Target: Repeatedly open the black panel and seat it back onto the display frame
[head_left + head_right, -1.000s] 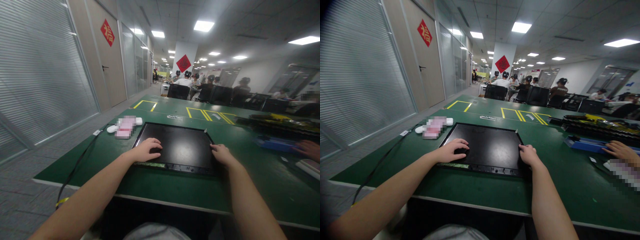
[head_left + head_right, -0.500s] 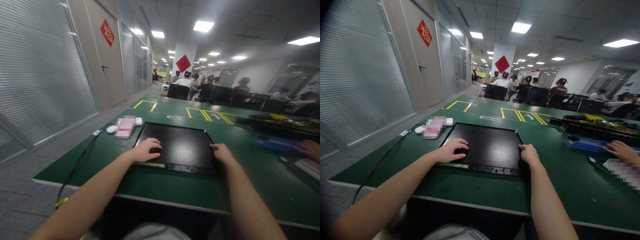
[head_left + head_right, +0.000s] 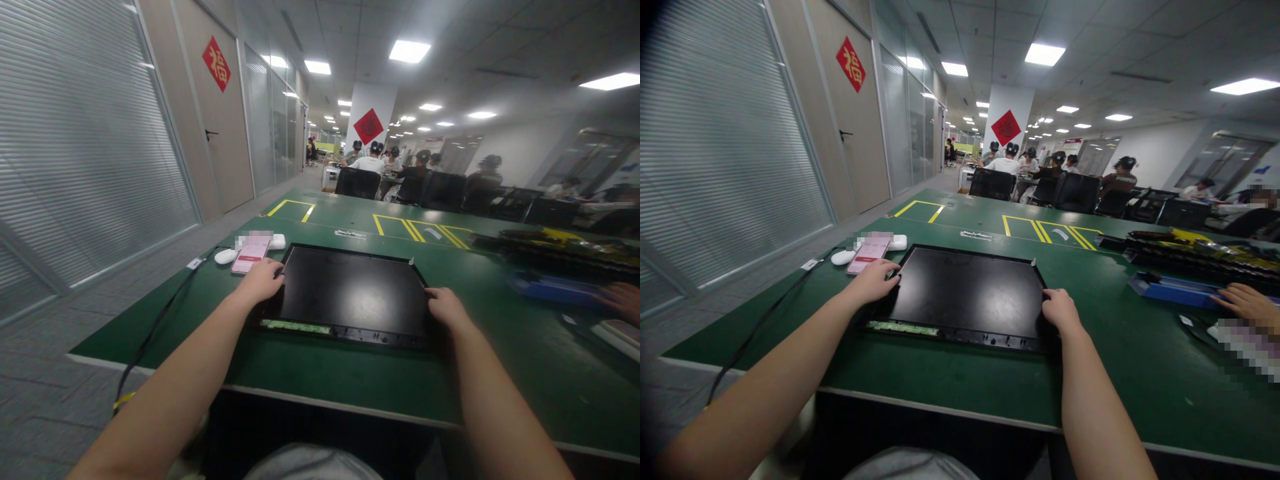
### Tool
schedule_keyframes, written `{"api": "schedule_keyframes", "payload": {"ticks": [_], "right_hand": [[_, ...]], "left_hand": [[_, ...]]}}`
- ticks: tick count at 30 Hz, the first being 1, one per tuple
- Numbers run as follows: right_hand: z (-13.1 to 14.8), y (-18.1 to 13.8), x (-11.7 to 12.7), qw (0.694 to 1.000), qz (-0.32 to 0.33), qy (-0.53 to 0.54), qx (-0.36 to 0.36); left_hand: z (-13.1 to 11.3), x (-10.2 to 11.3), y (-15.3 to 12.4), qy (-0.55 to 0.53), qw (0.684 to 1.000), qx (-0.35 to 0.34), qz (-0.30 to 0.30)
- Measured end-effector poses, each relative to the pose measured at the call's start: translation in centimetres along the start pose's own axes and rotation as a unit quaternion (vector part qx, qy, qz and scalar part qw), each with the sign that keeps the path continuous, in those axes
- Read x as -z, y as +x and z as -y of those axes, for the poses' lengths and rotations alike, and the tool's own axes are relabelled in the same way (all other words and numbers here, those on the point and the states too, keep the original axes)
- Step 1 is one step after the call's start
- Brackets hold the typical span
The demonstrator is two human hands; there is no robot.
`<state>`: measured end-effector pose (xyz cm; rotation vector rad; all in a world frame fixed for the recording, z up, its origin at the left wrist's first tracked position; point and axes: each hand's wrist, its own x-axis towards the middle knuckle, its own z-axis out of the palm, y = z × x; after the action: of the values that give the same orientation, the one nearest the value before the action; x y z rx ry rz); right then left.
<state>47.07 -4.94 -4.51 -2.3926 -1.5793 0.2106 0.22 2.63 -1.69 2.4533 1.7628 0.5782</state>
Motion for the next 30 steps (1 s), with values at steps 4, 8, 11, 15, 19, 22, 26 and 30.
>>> {"api": "schedule_keyframes", "payload": {"ticks": [4,8,11,15,19,22,26,30], "right_hand": [[-0.3,0.1,-0.2,1.0,-0.006,0.006,-0.007],[-0.1,-0.2,0.1,1.0,-0.004,0.015,-0.022],[0.2,-0.4,0.4,0.999,0.002,0.037,-0.028],[0.4,-0.5,0.6,0.995,0.003,0.089,-0.047],[0.2,-0.4,0.4,0.987,-0.009,0.141,-0.07],[-0.4,-0.1,0.1,0.983,-0.015,0.167,-0.069],[-1.2,0.4,-0.6,0.978,-0.008,0.198,-0.058],[-1.7,0.8,-0.8,0.973,0.004,0.223,-0.064]], "left_hand": [[0.0,-0.2,0.0,0.048,0.998,0.01,0.025],[0.0,-0.5,0.1,0.055,0.998,0.004,0.039],[0.2,-0.7,0.3,0.044,0.999,0.0,0.033],[0.5,-1.1,0.5,0.016,1.0,0.001,0.025],[0.7,-1.2,0.6,0.019,0.999,0.002,0.027],[0.8,-1.3,0.6,0.019,0.999,0.009,0.03],[0.9,-1.2,0.7,0.009,0.999,0.011,0.041],[1.0,-1.2,0.8,0.003,0.999,0.02,0.05]]}}
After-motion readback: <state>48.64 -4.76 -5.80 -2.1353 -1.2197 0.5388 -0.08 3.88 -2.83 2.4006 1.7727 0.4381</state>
